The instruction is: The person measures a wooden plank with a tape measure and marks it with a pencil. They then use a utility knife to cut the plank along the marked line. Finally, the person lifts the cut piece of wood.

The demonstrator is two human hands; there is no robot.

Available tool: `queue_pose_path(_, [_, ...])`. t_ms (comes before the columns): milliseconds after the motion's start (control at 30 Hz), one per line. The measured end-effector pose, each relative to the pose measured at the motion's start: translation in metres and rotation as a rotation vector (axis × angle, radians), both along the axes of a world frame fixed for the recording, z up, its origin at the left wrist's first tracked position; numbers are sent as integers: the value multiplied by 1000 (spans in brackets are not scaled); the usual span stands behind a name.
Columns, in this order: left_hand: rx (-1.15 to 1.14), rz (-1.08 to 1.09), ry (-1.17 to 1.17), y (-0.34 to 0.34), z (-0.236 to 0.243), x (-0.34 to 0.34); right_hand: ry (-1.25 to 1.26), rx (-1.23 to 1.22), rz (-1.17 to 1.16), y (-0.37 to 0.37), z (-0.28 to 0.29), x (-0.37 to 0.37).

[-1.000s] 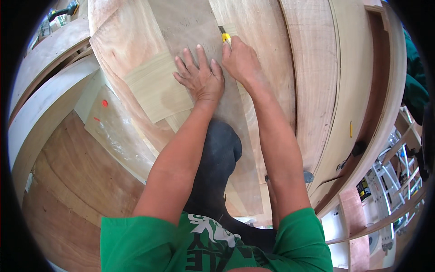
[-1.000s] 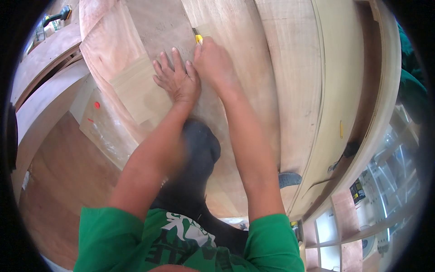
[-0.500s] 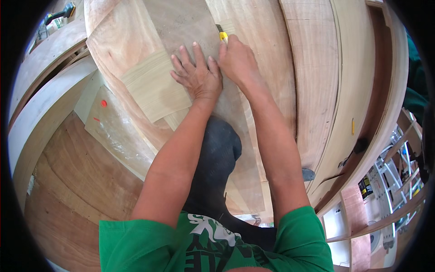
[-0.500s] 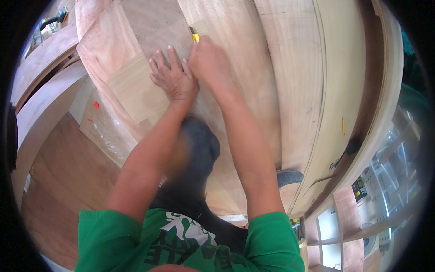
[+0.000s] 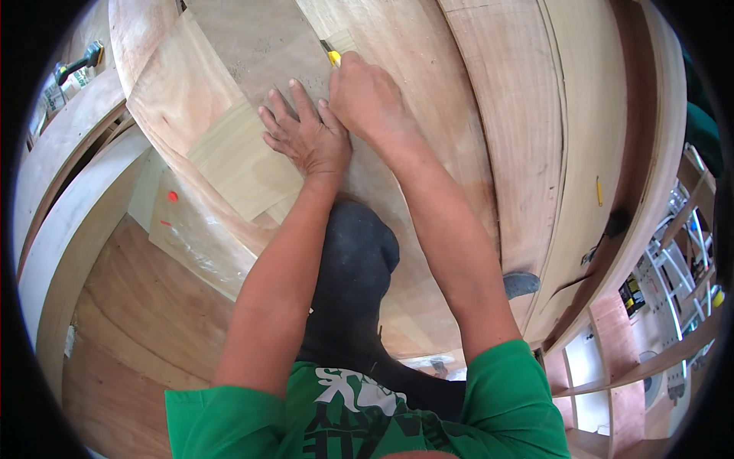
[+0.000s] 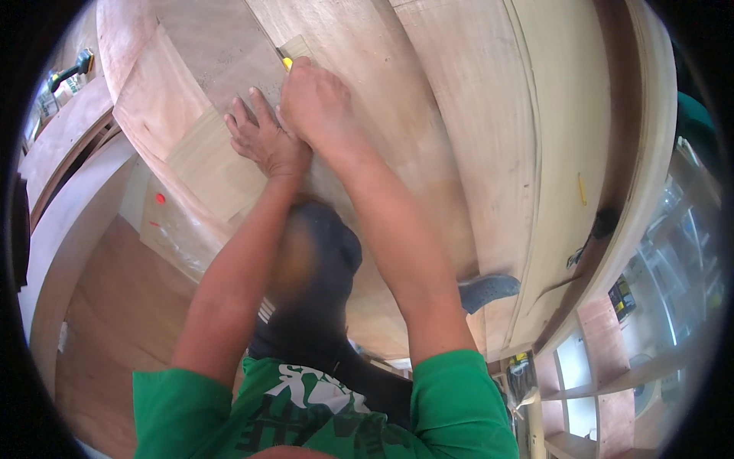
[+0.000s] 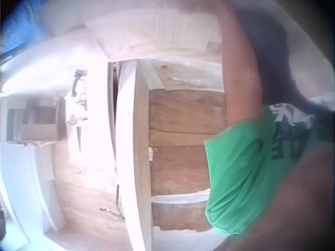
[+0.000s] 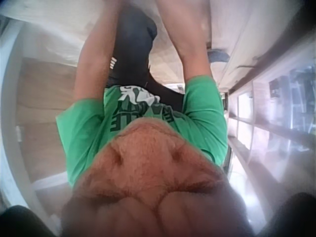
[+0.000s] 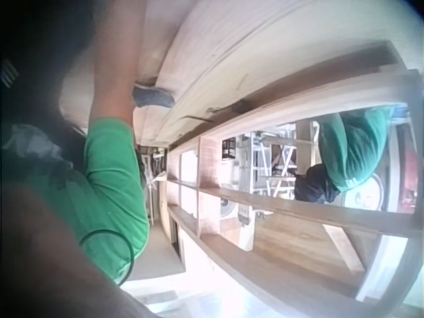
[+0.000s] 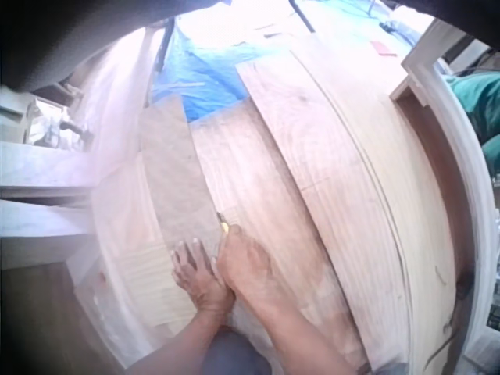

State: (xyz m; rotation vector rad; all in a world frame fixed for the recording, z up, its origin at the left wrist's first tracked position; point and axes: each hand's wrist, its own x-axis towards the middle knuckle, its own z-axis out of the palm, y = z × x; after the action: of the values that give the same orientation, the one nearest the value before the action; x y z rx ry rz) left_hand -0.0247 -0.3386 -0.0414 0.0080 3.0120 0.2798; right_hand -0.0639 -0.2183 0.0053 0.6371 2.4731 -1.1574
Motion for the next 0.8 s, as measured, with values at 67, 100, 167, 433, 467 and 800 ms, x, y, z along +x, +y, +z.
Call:
queue_pose_path(67, [-4,-7,-11,0,1,1,-50,43,20,-3,1,-2])
queue_pose_path(100, [0,-8,-16,-1,0,0,-64,51,37,-5,1,-3])
queue_pose_path(167, [11,-6,-27,-3,0,0,-92,69,74,-9,6,-6])
queue_pose_path(433, [-30,-18,-72,-5,-1,-2,-185,97,53,-18,14,-15])
queue_pose_path(467, [-47,-19,-82,-4,-1,-1,-198,101,43,-18,16,-15])
queue_pose_path(800, [-50,-29,-17,-9,-11,2,-233,108,119,-16,16,-16])
